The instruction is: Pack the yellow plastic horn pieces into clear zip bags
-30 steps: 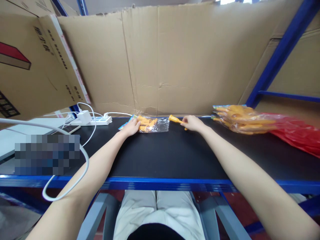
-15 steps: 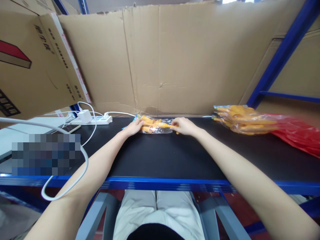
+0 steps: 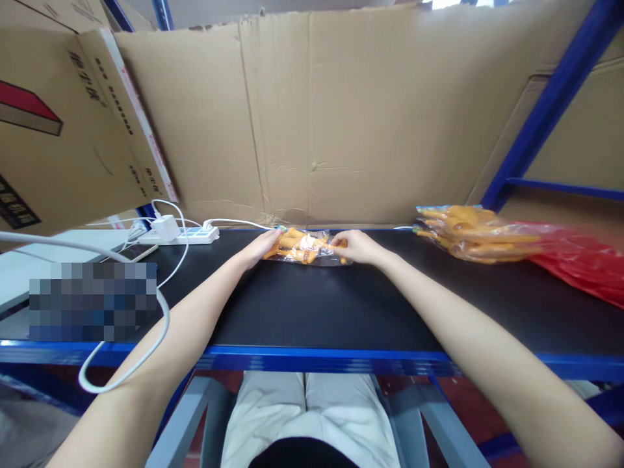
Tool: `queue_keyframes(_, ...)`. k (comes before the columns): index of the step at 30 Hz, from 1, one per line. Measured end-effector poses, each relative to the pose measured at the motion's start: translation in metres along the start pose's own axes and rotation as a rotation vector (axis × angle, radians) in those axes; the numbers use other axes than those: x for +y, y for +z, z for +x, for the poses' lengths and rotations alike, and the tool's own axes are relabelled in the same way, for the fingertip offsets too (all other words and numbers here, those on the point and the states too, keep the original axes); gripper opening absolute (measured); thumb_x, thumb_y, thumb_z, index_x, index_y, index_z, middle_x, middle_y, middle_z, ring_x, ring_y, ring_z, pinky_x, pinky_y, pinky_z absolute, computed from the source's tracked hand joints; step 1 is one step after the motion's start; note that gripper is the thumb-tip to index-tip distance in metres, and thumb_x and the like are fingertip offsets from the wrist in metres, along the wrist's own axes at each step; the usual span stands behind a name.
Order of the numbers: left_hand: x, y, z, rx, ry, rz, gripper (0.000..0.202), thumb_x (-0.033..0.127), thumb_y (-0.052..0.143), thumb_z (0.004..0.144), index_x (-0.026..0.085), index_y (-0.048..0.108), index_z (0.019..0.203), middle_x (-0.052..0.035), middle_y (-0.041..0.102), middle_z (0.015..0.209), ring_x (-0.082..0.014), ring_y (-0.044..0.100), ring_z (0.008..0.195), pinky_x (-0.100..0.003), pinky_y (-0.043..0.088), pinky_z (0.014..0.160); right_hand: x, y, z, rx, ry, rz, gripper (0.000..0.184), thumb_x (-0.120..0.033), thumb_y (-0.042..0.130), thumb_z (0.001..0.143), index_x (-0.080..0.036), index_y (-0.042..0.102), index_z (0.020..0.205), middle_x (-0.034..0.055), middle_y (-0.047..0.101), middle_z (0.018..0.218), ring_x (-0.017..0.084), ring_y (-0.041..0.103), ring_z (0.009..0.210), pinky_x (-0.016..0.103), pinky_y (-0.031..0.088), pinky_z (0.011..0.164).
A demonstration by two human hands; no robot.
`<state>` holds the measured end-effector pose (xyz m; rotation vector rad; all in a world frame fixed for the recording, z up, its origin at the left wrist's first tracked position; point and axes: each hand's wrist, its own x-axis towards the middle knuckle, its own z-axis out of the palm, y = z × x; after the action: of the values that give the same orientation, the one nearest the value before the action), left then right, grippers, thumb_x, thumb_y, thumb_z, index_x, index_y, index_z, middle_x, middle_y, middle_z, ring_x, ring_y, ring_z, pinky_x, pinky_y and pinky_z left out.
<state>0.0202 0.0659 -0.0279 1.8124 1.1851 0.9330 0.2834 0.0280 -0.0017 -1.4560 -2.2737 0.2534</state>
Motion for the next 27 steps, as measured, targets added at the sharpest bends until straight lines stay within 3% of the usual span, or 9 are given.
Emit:
queue_keyframes(6,-0.004,-0.002,0.004,0.038,-0.043,-0.066,0.047,0.047,0.031,0.088,0.02,0.048,0.122,-0.0049,0.042,0.137,-0.0195,0.04,0.125,-0.032,0.038,0.099,0.003,0.003,0.002,-0.057,0.097,0.451,0.028,-0.036,0.066,0.07,-0.015,0.065,0.088,-0.0008,0.059,0.057,0.009,0.054,0.047,0.02,0.045,0.048)
queue_keyframes(9,-0.005,-0.003,0.003,0.062,-0.013,0.027,0.049,0.047,0.031,0.088,0.018,0.046,0.123,-0.0073,0.046,0.134,-0.0199,0.045,0.121,-0.033,0.04,0.098,0.006,0.005,0.003,-0.073,0.141,0.589,0.026,-0.032,0.069,0.067,-0.015,0.064,0.087,-0.0009,0.06,0.059,0.007,0.054,0.048,0.021,0.048,0.05)
queue_keyframes(14,0.004,0.003,-0.003,0.138,0.243,0.514,0.047,0.044,0.039,0.084,0.017,0.05,0.12,-0.0082,0.043,0.136,-0.0223,0.037,0.127,-0.037,0.027,0.106,0.003,0.007,0.004,0.016,0.202,0.583,0.014,-0.022,0.068,0.07,-0.013,0.059,0.077,-0.0029,0.055,0.051,0.005,0.048,0.042,0.018,0.043,0.043)
queue_keyframes(19,0.019,0.019,-0.01,0.154,0.398,0.628,0.041,0.04,0.039,0.085,0.016,0.054,0.115,-0.0091,0.043,0.135,-0.0189,0.037,0.127,-0.034,0.026,0.107,0.003,0.012,0.009,0.077,0.391,0.836,0.016,-0.011,0.065,0.072,-0.014,0.051,0.067,0.0003,0.058,0.053,0.007,0.055,0.047,0.018,0.047,0.047)
queue_keyframes(23,0.018,0.028,-0.011,0.202,0.404,0.624,0.04,0.035,0.041,0.085,0.015,0.051,0.118,-0.0098,0.046,0.133,-0.0184,0.041,0.123,-0.034,0.029,0.105,0.009,0.011,0.011,0.01,0.499,1.128,0.011,-0.005,0.063,0.071,-0.011,0.054,0.068,0.0015,0.059,0.054,0.007,0.056,0.05,0.02,0.053,0.057)
queue_keyframes(27,0.016,0.028,-0.009,0.239,0.44,0.554,0.028,0.03,0.05,0.081,0.017,0.061,0.104,-0.0085,0.058,0.12,-0.0185,0.051,0.114,-0.033,0.035,0.1,0.012,0.01,0.011,-0.177,0.516,1.211,0.005,-0.005,0.058,0.076,-0.008,0.059,0.078,0.0037,0.063,0.062,0.007,0.057,0.054,0.018,0.051,0.054)
